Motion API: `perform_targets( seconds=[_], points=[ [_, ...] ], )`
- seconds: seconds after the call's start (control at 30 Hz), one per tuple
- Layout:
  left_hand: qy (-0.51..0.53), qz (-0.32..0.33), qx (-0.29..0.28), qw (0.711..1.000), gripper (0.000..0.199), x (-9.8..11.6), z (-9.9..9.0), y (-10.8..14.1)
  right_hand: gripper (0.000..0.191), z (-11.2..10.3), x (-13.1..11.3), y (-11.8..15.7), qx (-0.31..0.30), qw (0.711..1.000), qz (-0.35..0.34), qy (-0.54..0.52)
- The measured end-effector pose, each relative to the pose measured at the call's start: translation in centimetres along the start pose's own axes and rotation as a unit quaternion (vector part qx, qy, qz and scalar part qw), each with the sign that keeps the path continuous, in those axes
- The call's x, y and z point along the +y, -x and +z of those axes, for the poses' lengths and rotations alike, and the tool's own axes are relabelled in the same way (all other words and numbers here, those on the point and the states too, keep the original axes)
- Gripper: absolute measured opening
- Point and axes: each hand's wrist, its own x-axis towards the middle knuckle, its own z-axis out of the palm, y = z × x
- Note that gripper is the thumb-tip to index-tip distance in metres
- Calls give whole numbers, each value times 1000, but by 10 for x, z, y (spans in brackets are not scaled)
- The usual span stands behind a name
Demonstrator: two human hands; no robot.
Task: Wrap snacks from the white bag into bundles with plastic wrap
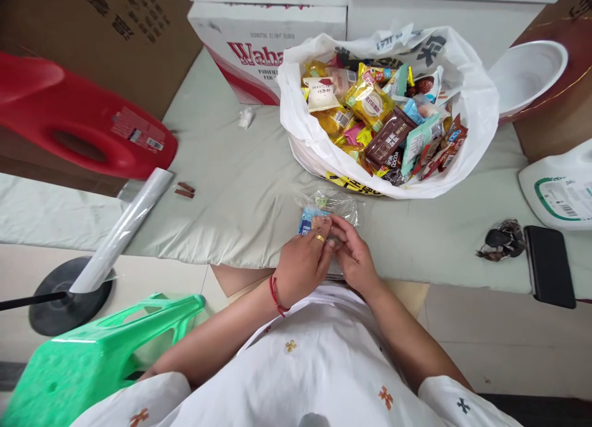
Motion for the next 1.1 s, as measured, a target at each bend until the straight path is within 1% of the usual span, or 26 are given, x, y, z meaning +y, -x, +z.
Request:
perform_targets(
  seconds=[0.1, 0.17, 0.2, 0.27, 0.33, 0.37, 0.4, 0.43, 0.47, 0.5, 0.57, 0.63, 0.7, 0.73, 0.77, 0.8, 0.87, 0.9, 0.93, 0.97, 1.03, 1.07, 1.1],
  points=[
    [-56, -10, -19, 998, 57, 4, 2, -3, 34, -12, -11, -12, 78, 996, -6, 42],
    [-82, -17, -21, 996, 57, 8, 2, -6, 31, -18, -22, -28, 98, 990, -29, 94],
    [-93, -21, -26, 995, 55, 9, 2, -7, 34, -20, -28, -37, 97, 987, -38, 123],
    [-112, -30, -53, 992, 48, 10, 2, -10, 48, -21, -38, -58, 70, 980, -40, 184],
    [-125, -42, -87, 988, 44, 11, 3, -11, 60, -19, -43, -81, 7, 968, -22, 249],
    [-128, -47, -96, 986, 43, 11, 3, -12, 58, -16, -43, -92, -29, 961, -9, 276],
    [-131, -53, -97, 985, 43, 10, 3, -13, 49, -14, -41, -102, -57, 953, 4, 298],
    [-133, -59, -92, 985, 45, 10, 4, -13, 37, -11, -38, -112, -67, 948, 15, 312],
    [-136, -65, -84, 985, 48, 9, 4, -13, 28, -8, -33, -121, -56, 946, 24, 319],
    [-139, -70, -74, 985, 52, 8, 5, -14, 25, -4, -28, -130, -32, 945, 28, 325],
    [-145, -78, -60, 985, 57, 6, 7, -15, 28, 3, -16, -143, 34, 932, 23, 361],
    [-149, -76, -52, 985, 59, 5, 8, -16, 28, 8, -6, -152, 76, 902, 9, 425],
    [-149, -73, -49, 985, 56, 6, 8, -18, 26, 9, 1, -156, 84, 875, 1, 476],
    [-148, -72, -48, 985, 55, 7, 7, -20, 26, 8, 3, -157, 78, 871, -3, 486],
    [-144, -71, -50, 986, 53, 8, 5, -21, 26, 4, 3, -155, 59, 875, -9, 481],
    [-137, -68, -55, 987, 52, 9, 2, -23, 27, -2, 2, -152, 33, 886, -18, 463],
    [-106, -59, -69, 990, 50, 10, -7, -28, 33, -19, -4, -138, -16, 918, -34, 395],
    [-82, -55, -77, 992, 46, 8, -12, -31, 35, -29, -9, -126, -23, 933, -37, 358],
    [-53, -52, -86, 994, 42, 6, -16, -34, 36, -38, -13, -111, -10, 944, -35, 328],
    [-17, -50, -94, 994, 38, 3, -20, -36, 36, -47, -18, -94, 23, 950, -32, 309],
    [65, -54, -108, 991, 34, -5, -25, -40, 30, -57, -26, -54, 106, 947, -35, 301],
    [110, -59, -115, 985, 34, -10, -25, -41, 27, -58, -29, -33, 127, 943, -48, 303],
    [155, -65, -122, 978, 35, -14, -24, -42, 22, -56, -31, -13, 120, 942, -74, 305]
  ],
)
